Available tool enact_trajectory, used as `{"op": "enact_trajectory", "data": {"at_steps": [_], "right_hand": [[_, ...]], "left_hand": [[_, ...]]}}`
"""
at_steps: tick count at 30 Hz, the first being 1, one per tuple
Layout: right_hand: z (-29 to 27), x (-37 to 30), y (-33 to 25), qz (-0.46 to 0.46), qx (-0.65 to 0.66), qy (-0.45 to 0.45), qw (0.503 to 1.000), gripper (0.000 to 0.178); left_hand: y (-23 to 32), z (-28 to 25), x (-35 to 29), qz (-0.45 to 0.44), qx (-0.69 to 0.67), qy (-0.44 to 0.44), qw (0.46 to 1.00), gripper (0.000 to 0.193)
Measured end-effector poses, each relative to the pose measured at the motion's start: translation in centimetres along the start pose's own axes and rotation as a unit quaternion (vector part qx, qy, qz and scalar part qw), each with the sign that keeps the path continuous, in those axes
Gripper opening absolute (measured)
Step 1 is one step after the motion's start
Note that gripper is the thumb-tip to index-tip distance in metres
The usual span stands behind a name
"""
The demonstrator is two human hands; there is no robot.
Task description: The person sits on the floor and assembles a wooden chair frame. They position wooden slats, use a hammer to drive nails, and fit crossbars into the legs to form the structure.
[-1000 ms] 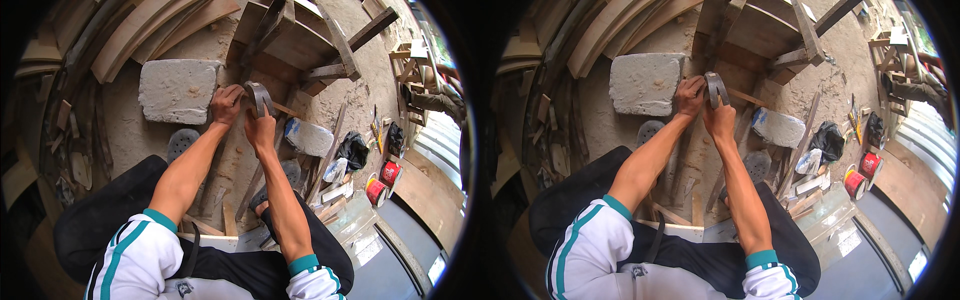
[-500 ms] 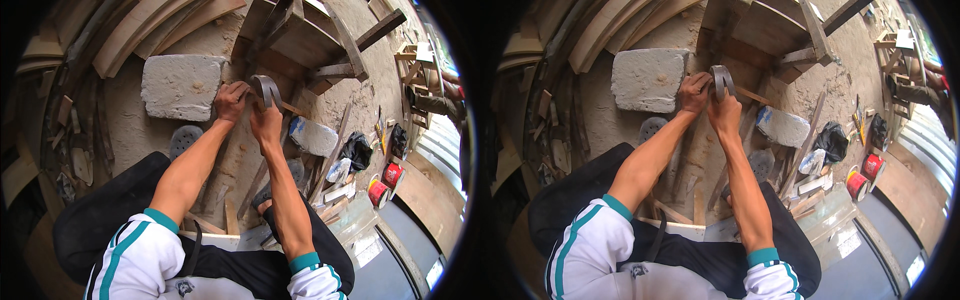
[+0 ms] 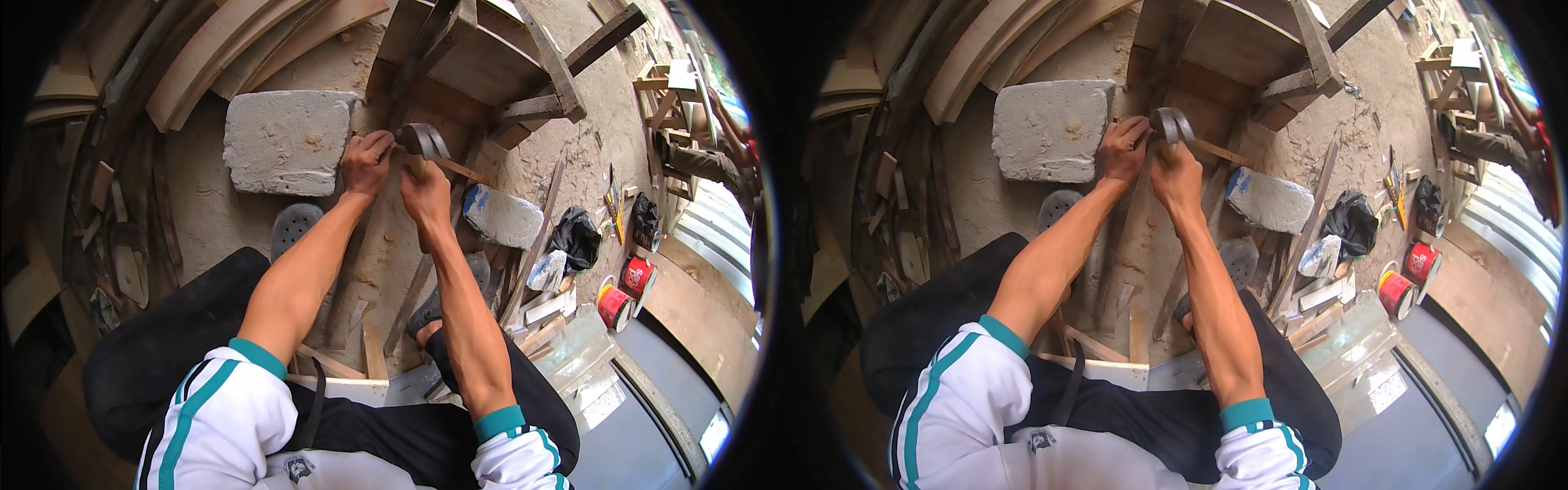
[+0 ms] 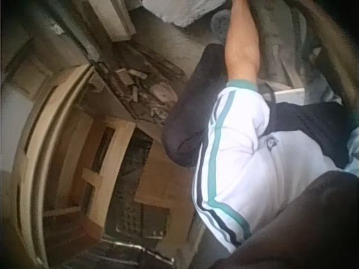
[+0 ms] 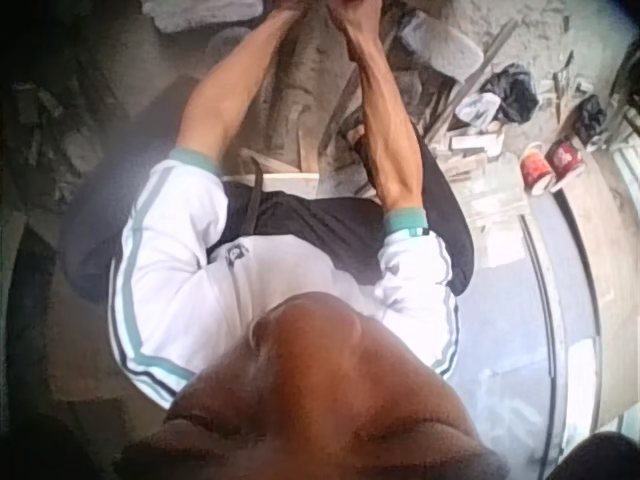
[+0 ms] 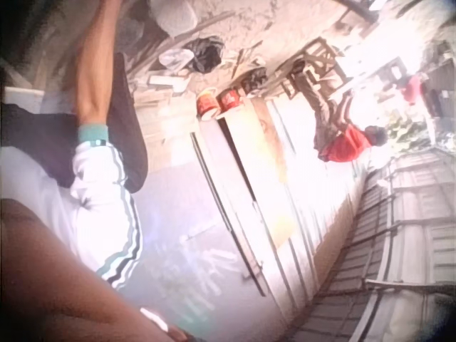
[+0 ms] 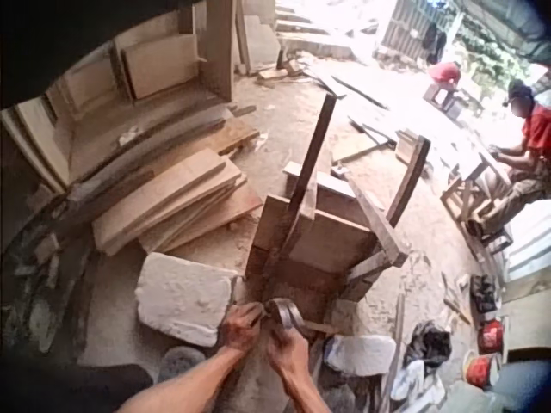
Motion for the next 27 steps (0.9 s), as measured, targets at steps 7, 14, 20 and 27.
{"op": "enact_trajectory", "data": {"at_steps": [7,14,20,27], "right_hand": [[-1.8,-1.0,1.8,0.072,-0.012,0.034,0.997,0.038],[-0.9,-1.3,0.9,0.061,-0.023,0.044,0.997,0.035],[-0.6,-1.1,-0.4,0.006,-0.032,0.036,0.999,0.024],[1.3,-0.6,0.8,-0.029,-0.06,0.033,0.997,0.021]], "left_hand": [[0.8,-1.9,2.8,0.015,0.06,-0.188,0.98,0.019],[-2.7,-4.4,6.9,0.311,0.173,-0.285,0.89,0.025],[-3.9,-3.6,6.8,0.266,0.135,-0.329,0.896,0.024],[-3.8,-3.1,6.5,0.211,0.094,-0.3,0.926,0.021]]}}
Point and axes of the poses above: each hand's wrist, its own x-axis towards the middle knuckle, its own z-axis out of the palm, y = z × x, the point moved 3 cm from there along x, towards the middle knuckle, and after that the axes turned 1 degree about z, right-handed, at the moved point
